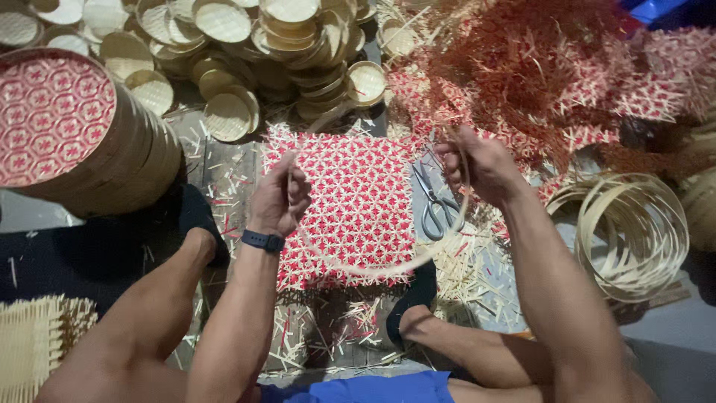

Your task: The person assembles and trims bamboo trays. They place a red-patterned woven bamboo sheet over a circular frame and use scissors to trim away the excess material around the edges.

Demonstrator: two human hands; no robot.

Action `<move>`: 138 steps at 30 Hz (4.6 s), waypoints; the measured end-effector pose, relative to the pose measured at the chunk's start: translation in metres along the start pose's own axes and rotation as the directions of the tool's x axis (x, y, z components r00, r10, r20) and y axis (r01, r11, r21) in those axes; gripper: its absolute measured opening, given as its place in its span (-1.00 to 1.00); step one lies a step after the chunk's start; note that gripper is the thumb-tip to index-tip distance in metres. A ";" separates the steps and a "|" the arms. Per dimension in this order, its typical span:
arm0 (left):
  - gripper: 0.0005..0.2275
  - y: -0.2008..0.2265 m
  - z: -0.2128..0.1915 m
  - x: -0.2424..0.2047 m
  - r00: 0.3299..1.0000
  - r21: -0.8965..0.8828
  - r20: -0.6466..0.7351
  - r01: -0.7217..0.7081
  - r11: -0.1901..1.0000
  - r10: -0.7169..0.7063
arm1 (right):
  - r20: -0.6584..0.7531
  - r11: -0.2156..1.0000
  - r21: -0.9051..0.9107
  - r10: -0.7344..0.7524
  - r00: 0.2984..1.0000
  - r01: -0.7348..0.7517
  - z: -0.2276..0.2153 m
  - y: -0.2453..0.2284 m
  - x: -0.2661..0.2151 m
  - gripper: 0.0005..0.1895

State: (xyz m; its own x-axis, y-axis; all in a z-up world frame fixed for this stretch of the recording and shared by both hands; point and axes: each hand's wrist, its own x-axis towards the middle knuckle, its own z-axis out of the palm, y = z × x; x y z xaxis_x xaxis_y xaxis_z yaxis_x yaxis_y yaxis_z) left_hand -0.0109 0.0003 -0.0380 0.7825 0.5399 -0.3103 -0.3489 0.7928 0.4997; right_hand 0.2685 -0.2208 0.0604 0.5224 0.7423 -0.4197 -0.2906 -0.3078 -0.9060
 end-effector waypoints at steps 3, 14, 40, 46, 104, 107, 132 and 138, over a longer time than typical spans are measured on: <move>-0.70 -0.005 0.003 -0.010 0.984 -0.160 -0.018 -0.180 0.971 0.179 | 0.041 0.973 0.212 -0.104 0.994 0.093 0.003 0.029 -0.010 -0.35; -0.74 0.032 -0.006 0.005 0.994 0.260 -0.071 0.097 0.961 -0.081 | 0.077 0.902 0.417 -0.156 0.985 0.110 -0.007 0.105 0.014 -0.28; -0.75 0.025 -0.015 -0.001 0.979 0.334 -0.196 0.112 0.936 -0.047 | 0.169 0.914 0.406 -0.051 0.984 -0.023 0.007 0.114 0.004 -0.40; -0.68 0.035 -0.018 0.009 0.966 0.365 -0.216 0.215 0.906 -0.142 | 0.401 0.918 0.319 0.096 0.911 -0.237 -0.004 0.117 0.007 -0.34; -0.74 -0.075 -0.327 0.088 0.860 0.774 -0.481 0.326 0.543 0.170 | -0.398 0.669 -0.742 -0.381 0.834 -0.049 0.016 0.303 0.133 -0.64; -0.60 -0.056 -0.331 0.107 0.908 0.911 -0.383 0.401 -0.094 0.169 | -0.442 0.711 -0.696 -0.314 0.840 -0.101 0.019 0.295 0.133 -0.50; -0.71 -0.047 -0.286 0.094 0.871 0.897 -0.434 0.392 0.204 0.233 | -0.325 0.703 -0.708 -0.241 0.915 -0.066 -0.002 0.300 0.159 -0.73; -0.66 -0.052 -0.221 0.137 0.880 0.979 0.039 0.061 -0.193 0.474 | -0.207 0.699 -0.672 -0.496 0.843 0.246 0.093 0.258 0.087 -0.41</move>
State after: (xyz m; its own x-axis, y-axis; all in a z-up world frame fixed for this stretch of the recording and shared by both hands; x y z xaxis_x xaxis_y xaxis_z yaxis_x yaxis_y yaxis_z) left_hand 0.0003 0.0956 -0.2851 0.5430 0.8397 -0.0047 0.6199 -0.3971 0.6768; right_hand 0.1647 -0.1799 -0.2048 0.7508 0.6551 0.0841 0.4641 -0.4327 -0.7729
